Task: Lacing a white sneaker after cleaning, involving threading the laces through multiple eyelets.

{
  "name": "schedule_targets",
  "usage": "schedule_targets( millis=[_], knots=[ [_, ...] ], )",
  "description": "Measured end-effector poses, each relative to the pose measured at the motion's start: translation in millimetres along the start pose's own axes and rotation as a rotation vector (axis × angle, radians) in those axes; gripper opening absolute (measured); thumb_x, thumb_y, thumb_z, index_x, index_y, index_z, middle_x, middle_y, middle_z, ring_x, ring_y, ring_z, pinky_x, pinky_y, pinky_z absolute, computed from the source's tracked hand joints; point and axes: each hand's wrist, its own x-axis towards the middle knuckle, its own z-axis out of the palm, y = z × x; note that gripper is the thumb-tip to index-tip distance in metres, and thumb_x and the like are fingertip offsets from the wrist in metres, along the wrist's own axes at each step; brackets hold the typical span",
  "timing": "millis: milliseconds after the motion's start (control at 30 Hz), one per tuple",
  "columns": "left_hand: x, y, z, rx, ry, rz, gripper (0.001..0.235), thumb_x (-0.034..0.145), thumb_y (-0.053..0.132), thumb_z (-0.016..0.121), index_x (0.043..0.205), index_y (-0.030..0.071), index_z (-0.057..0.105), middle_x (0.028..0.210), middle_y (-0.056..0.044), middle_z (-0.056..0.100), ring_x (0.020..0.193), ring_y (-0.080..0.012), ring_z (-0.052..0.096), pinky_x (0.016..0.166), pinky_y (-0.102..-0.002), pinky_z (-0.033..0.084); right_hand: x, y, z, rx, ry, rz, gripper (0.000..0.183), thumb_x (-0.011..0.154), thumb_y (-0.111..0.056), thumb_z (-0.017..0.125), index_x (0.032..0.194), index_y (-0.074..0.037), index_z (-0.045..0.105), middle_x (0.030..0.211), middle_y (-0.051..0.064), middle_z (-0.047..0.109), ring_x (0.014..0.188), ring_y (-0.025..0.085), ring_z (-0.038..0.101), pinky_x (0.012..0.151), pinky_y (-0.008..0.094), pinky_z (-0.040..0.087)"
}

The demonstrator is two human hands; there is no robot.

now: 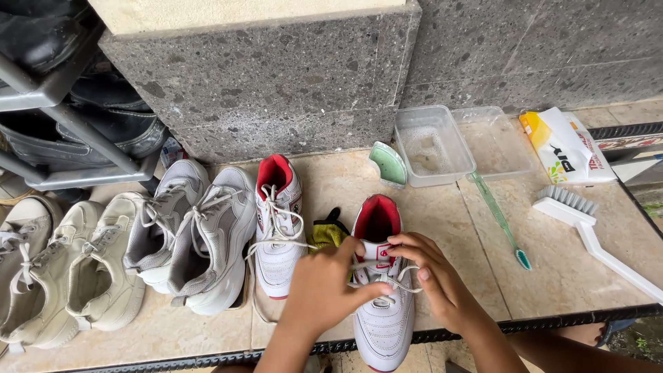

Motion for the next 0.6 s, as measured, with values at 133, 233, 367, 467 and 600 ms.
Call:
schedule_targets(
  millis=[133,233,367,467,600],
  knots=[
    [0.8,-2.0,19.0,0.176,-0.061,0.043,0.05,0.086,0.058,0.08,0.096,0.014,0.057,0.068,-0.001,0.069,0.056,-0.0266,0.069,0.047,-0.043,0.051,-2.9,3.7,1.8,-0.025,0.004,-0.004,0.062,0.108,-0.047,0.023,0.133,-0.007,0.063,0.148,0.013,0.056,0.143,0.03,0.047,0.118,0.05,0.034],
    [-2.5,-6.0,20.3,0.148,-0.107,0.107,0.028,0.091,0.043,0.076,0.096,0.017,0.067,0.073,-0.003,0.076,0.064,-0.0314,0.071,0.054,-0.045,0.052,-2.0,0.4,1.6,-0.02,0.019,-0.024,0.056,0.109,-0.042,0.027,0.132,-0.006,0.063,0.146,0.013,0.057,0.141,0.029,0.048,0.118,0.047,0.035],
    [-6.3,-6.8,7.2,0.052,-0.083,0.211,0.014,0.089,0.029,0.069,0.084,0.016,0.068,0.064,-0.005,0.068,0.056,-0.0295,0.067,0.052,-0.044,0.049,-2.9,4.9,3.0,-0.058,0.025,-0.044,0.054,0.109,-0.041,0.029,0.129,-0.005,0.064,0.144,0.013,0.058,0.14,0.03,0.049,0.116,0.047,0.038],
    [-19.0,-4.6,-25.8,-0.388,-0.009,0.214,0.006,0.075,0.013,0.068,0.071,0.016,0.064,0.057,0.002,0.056,0.051,-0.0163,0.05,0.05,-0.035,0.038,-2.7,8.9,2.2,-0.137,0.03,-0.082,0.052,0.108,-0.039,0.031,0.127,-0.003,0.064,0.143,0.014,0.058,0.138,0.031,0.051,0.114,0.047,0.041],
    [-38.5,-29.3,-34.9,-0.971,0.175,0.161,0.032,0.074,-0.005,0.075,0.062,0.014,0.052,0.054,0.005,0.046,0.05,-0.0062,0.037,0.046,-0.024,0.029,-3.6,13.0,2.4,-0.153,0.024,-0.102,0.047,0.108,-0.034,0.034,0.126,-0.003,0.065,0.142,0.015,0.057,0.135,0.031,0.053,0.111,0.046,0.046]
  ],
)
